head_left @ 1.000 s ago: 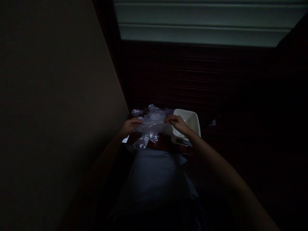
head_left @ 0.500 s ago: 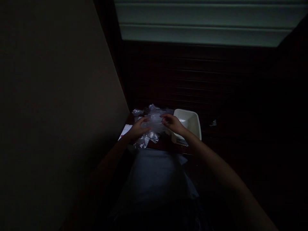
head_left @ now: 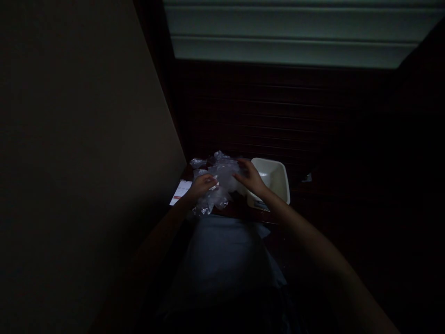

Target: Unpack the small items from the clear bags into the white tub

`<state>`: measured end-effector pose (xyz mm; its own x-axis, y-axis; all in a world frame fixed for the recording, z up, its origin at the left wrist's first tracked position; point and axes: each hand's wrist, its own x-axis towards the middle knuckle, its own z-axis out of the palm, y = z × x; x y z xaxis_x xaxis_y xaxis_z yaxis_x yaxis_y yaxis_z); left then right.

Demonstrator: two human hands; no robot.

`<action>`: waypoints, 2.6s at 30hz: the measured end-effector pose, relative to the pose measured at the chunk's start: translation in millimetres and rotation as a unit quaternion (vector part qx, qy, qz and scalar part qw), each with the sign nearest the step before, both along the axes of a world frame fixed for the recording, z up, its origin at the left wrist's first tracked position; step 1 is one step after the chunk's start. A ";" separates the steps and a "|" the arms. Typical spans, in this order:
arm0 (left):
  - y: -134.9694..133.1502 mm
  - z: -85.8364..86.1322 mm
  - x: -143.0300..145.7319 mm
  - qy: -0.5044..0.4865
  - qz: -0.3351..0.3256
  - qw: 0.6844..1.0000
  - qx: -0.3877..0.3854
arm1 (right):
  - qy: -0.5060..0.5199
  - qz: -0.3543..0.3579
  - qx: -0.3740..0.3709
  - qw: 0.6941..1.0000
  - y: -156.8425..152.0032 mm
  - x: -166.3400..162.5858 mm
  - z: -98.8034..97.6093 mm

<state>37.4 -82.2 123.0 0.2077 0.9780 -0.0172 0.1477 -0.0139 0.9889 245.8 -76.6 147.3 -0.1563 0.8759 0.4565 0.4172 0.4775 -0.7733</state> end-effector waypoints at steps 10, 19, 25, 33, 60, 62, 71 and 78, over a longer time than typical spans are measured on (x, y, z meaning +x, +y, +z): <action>-1.8 3.5 2.8 -0.097 0.026 0.993 -0.060 | -0.102 0.093 0.040 0.990 -20.9 -18.6 0.7; -6.2 8.2 6.6 -0.079 -0.010 0.996 -0.042 | -0.138 0.077 0.040 0.987 -25.8 -25.8 0.2; -12.6 13.7 11.6 -0.092 -0.037 0.994 -0.055 | -0.114 0.079 0.006 0.990 -27.5 -28.2 -2.6; -9.7 13.2 13.1 -0.109 -0.002 0.991 -0.078 | -0.047 0.100 -0.052 0.993 -24.1 -26.2 -9.3; -19.3 14.4 -0.3 -0.014 -0.050 0.998 -0.037 | 0.059 0.167 -0.228 0.957 -13.6 -2.1 1.1; -17.6 12.8 -1.8 -0.013 -0.028 0.999 -0.034 | 0.062 0.153 -0.231 0.959 -13.6 -0.6 -1.1; -7.7 5.3 -3.6 -0.030 -0.024 0.999 0.006 | 0.021 0.103 -0.179 0.978 -12.1 0.8 -6.6; -11.1 9.9 0.4 -0.007 -0.039 0.999 0.014 | 0.035 0.146 -0.196 0.969 -9.3 -5.2 -7.5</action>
<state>37.8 -93.3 133.0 0.2839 0.9588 0.0135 0.1309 -0.0527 0.9900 240.6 -85.9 139.8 -0.4036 0.9076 0.1158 0.2488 0.2307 -0.9407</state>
